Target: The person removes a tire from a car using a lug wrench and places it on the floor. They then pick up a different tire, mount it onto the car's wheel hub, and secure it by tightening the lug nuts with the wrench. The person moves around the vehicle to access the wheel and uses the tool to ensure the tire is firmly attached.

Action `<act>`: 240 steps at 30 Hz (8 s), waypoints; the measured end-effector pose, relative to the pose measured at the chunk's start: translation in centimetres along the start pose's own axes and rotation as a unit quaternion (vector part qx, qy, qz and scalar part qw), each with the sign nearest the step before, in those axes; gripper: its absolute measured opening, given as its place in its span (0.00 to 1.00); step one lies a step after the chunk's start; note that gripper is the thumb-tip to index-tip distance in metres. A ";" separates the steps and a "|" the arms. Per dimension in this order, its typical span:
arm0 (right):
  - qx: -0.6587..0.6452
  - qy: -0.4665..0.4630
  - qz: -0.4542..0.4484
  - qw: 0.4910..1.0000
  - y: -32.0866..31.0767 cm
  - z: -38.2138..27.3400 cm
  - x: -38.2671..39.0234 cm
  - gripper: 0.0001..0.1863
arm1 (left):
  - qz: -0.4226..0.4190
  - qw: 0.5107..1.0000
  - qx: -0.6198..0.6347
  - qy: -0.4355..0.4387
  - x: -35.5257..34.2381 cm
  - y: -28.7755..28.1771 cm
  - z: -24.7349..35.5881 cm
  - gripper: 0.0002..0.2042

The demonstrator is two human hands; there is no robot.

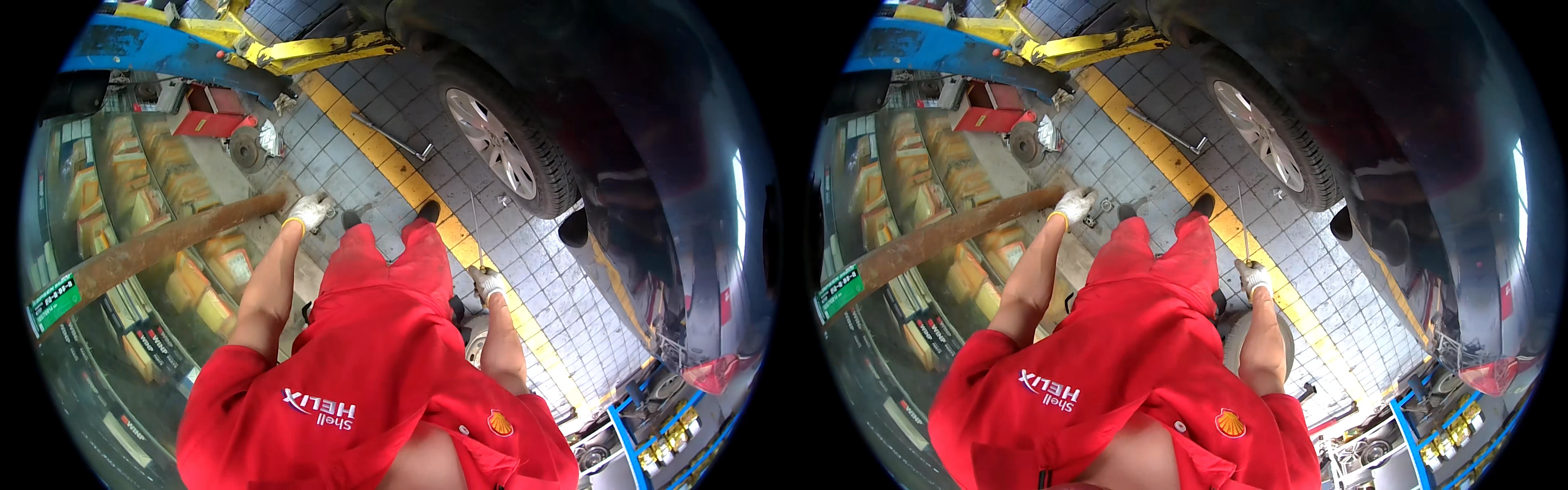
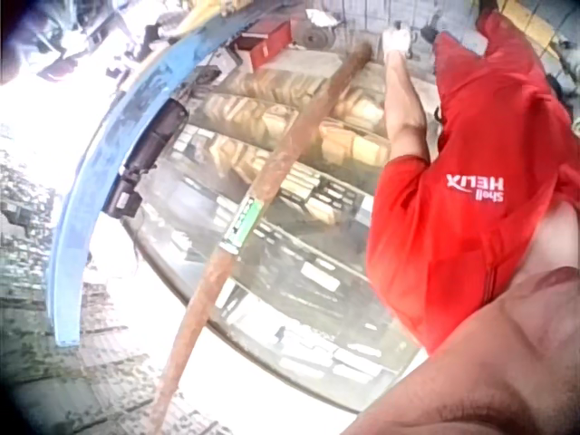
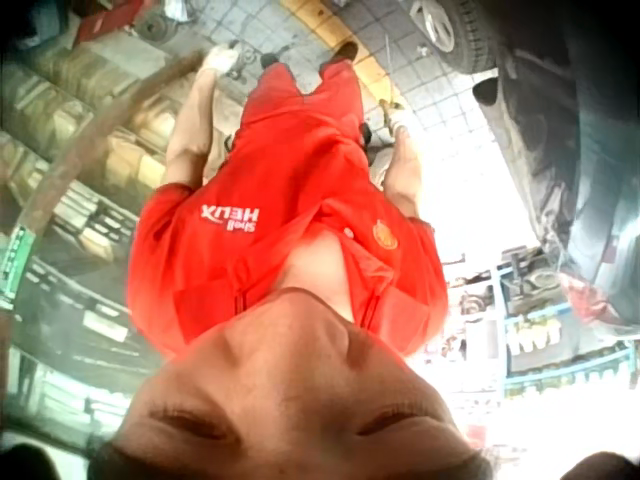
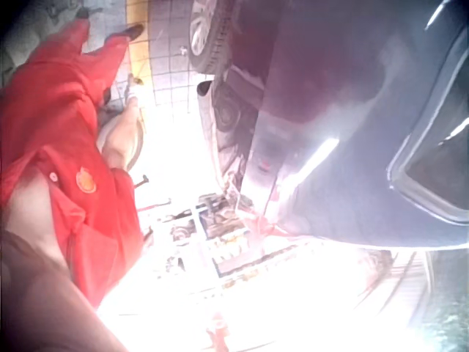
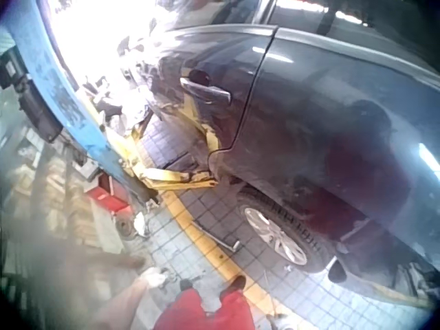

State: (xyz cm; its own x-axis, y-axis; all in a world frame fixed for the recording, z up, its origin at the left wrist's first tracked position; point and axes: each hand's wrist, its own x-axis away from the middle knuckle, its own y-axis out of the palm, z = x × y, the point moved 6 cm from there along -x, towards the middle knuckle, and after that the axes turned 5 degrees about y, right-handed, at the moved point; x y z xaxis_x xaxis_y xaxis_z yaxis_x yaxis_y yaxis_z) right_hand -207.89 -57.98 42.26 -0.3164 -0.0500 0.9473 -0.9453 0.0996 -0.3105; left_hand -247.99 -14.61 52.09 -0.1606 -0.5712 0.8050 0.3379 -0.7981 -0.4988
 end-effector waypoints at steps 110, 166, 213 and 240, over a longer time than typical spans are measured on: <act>-0.332 -0.352 0.527 0.698 6.9 -18.1 -29.1 0.15 | 0.340 0.378 -0.311 0.803 -20.5 24.0 38.9 0.14; -0.497 -0.422 0.359 0.667 8.3 -13.8 -28.4 0.14 | 0.429 0.681 -0.143 0.576 -37.0 -4.4 23.8 0.19; -0.458 -0.357 0.183 0.793 12.4 -20.9 -23.8 0.14 | 0.211 0.587 -0.105 0.775 -28.0 23.8 33.1 0.30; -0.619 -0.371 -0.035 0.692 14.7 -23.7 -20.9 0.14 | 0.301 0.540 -0.065 0.783 -27.4 24.2 33.2 0.23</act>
State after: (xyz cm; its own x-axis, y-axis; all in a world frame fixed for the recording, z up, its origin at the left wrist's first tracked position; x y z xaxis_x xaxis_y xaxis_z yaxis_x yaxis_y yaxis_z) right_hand -213.33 -31.88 19.80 -0.6599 -0.5487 0.5133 -0.3149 0.8222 0.4741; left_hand -204.60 -11.90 28.65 -0.6790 -0.1150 -0.7251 0.7154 -0.3253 -0.6184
